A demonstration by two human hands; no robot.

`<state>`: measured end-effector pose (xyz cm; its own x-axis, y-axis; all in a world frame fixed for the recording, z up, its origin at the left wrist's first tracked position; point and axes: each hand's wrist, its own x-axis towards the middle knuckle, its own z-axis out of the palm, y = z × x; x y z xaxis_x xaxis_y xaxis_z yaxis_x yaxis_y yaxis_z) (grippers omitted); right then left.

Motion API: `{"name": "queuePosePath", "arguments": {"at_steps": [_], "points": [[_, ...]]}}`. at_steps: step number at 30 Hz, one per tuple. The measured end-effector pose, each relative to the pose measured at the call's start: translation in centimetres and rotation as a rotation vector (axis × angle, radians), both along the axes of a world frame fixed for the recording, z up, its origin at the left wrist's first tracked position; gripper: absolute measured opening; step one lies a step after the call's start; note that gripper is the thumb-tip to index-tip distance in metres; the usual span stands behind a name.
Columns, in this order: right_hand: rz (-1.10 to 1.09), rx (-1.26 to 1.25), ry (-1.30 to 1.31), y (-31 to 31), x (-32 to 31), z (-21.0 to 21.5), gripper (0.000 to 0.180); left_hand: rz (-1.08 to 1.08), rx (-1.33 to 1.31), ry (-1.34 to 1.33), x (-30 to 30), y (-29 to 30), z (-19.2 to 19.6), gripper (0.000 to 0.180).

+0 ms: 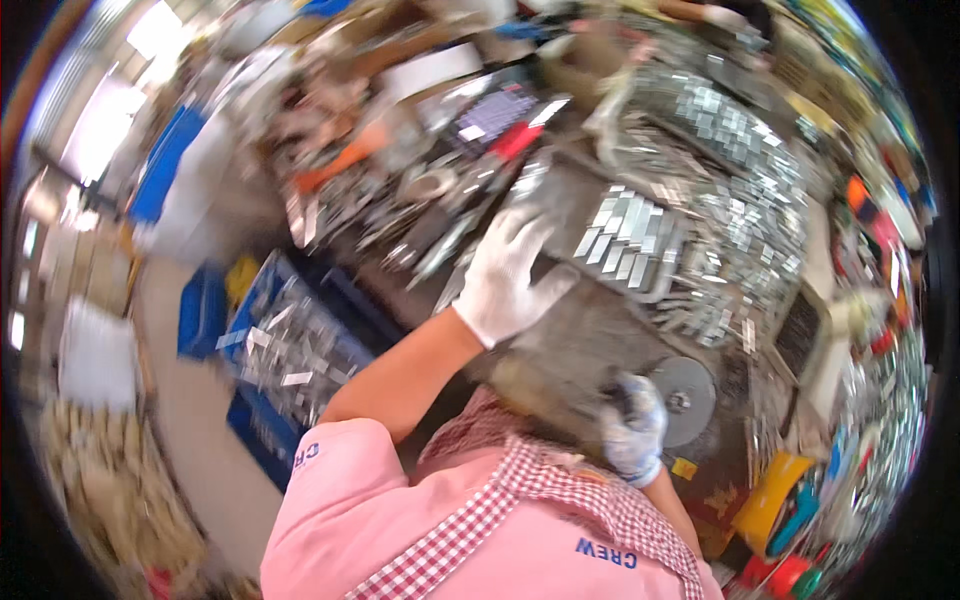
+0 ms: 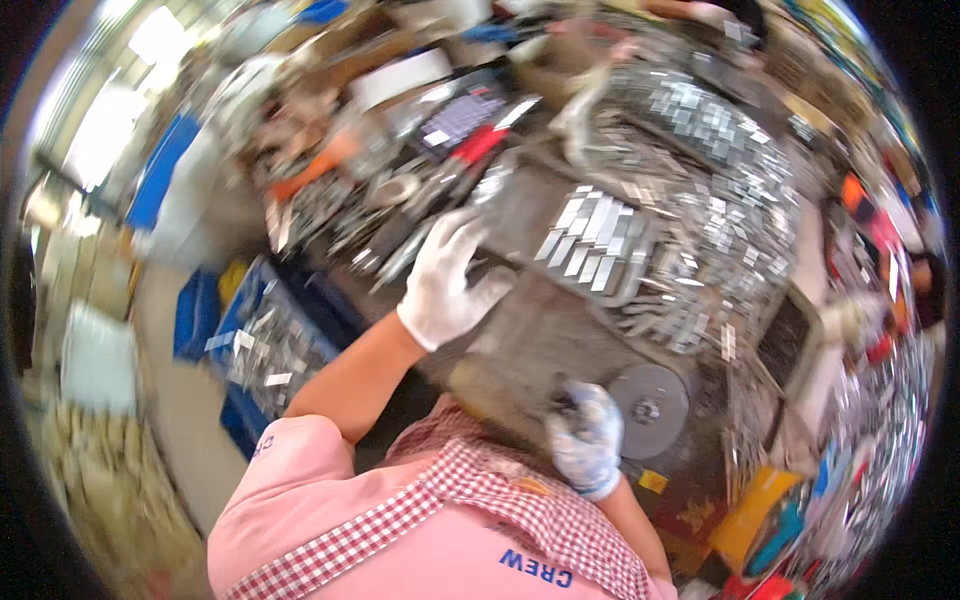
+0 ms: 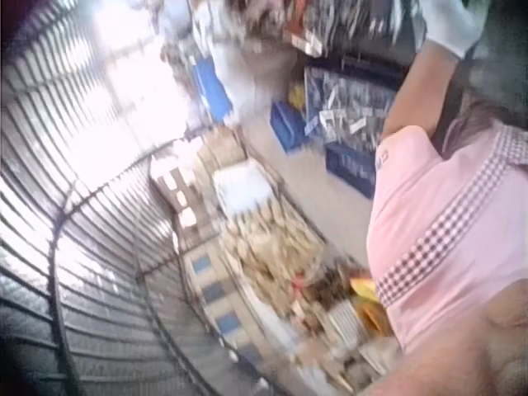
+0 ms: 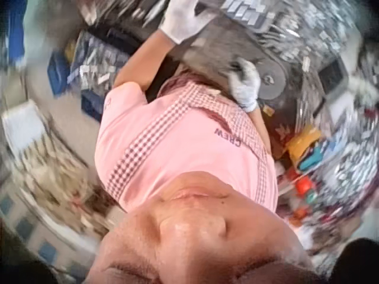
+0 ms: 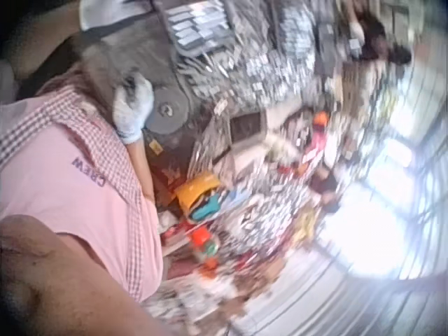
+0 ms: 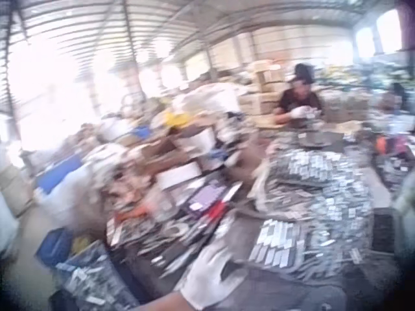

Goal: The person assembles metal anchor bolts by inserting metal pins into hollow metal sleeves by hand, retrieving parts from a storage bin, and organizing assembled bolts on metal trays.

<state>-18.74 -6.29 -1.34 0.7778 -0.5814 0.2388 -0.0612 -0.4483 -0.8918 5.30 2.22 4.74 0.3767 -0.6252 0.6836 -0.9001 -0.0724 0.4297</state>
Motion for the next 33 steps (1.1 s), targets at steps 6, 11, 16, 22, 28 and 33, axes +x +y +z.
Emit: {"name": "queuePosePath", "arguments": {"at_steps": [6, 11, 16, 22, 28, 33], "points": [[0.073, -0.016, -0.161, 2.3, -0.7, 0.2, 0.031, 0.774, 0.492, 0.095, -2.7, 24.1, -5.2, 0.035], [0.181, 0.112, -0.212, 4.9, -0.4, 1.4, 0.029, 1.584, 0.831, 0.710, -2.7, 40.1, -5.2, 0.045], [0.286, 0.080, -0.164, 7.2, 1.5, 2.3, 0.025, 1.295, 0.606, 0.932, -3.0, 38.3, -7.6, 0.057], [0.404, 0.124, -0.095, 8.3, 1.8, 2.9, 0.028, 1.093, 0.510, 0.411, -0.7, 33.4, -9.9, 0.050], [0.506, 0.047, -0.020, 8.4, 2.2, 2.8, 0.029, 0.809, 0.889, 0.250, 3.9, 31.4, -12.3, 0.037], [0.570, -0.016, 0.052, 8.8, 3.3, 3.4, 0.029, 0.968, 0.364, 0.290, 5.2, 33.5, -11.6, 0.013]]}}
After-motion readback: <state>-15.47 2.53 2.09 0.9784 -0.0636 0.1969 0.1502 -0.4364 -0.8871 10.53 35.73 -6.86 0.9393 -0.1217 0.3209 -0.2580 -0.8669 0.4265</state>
